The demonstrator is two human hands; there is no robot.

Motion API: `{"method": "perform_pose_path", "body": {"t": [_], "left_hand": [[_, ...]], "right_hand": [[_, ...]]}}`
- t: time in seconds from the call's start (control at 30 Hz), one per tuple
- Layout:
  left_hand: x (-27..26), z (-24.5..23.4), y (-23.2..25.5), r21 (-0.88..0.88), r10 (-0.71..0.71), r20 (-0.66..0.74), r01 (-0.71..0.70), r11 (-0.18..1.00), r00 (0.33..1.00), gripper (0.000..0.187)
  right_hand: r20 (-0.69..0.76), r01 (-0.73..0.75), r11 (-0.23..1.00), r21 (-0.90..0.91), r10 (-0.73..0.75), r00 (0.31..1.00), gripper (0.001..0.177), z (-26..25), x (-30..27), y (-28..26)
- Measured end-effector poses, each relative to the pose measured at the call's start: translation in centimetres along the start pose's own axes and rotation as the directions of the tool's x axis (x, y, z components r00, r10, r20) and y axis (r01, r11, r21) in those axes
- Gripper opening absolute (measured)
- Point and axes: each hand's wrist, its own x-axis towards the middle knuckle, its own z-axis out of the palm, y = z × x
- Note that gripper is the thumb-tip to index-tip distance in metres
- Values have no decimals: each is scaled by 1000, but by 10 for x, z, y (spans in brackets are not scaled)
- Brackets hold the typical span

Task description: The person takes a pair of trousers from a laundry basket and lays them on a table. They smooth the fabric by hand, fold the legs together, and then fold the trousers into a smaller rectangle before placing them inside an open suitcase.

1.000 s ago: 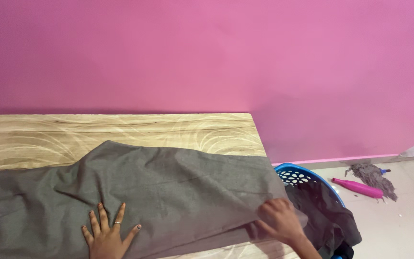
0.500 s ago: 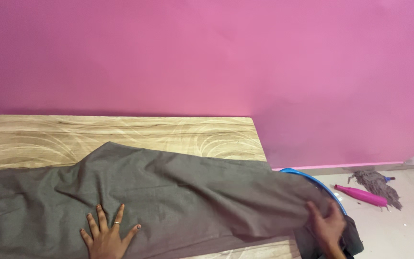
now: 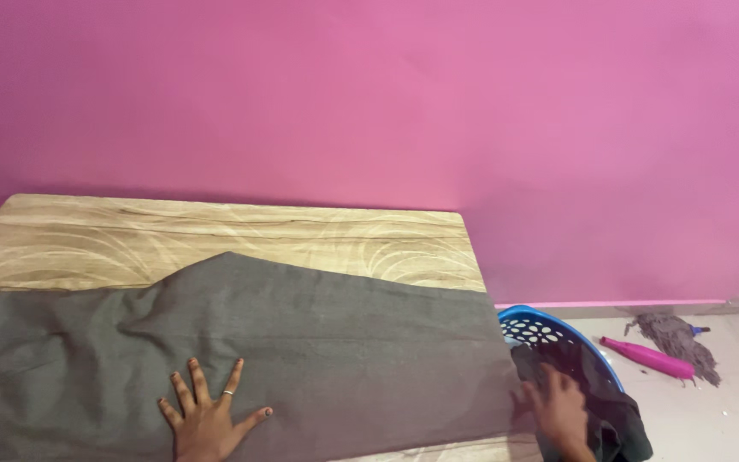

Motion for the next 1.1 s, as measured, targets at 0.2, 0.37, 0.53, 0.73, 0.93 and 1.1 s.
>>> {"method": "perform_pose_path", "body": {"t": [0.2,0.37,0.53,0.73,0.93,1.1], "left_hand": [[12,1,-28,78,100,-194,-86,993,976,83],[40,-7,-75,-60,52,-340,-77,995,939,74],[56,-34,-136,-105,-28,-305,-4,994,952,65],[99,-59,-202,-129,14,-383,-69,989,923,65],[176,-63,-234,-172,33,-501,-137,976,865,56],[220,-64,-257,-203,94,-400,-188,961,912,64]], "right_hand": [[46,293,956,-20,-292,955,60,24,-44,-102],[59,437,878,196,-455,888,56,37,-77,-206],[161,491,832,259,-539,827,52,37,-109,-313],[196,519,800,301,-585,787,47,27,-137,-422],[118,541,781,312,-597,793,41,49,-124,-496],[124,454,867,203,-483,867,44,89,-79,-540]]}}
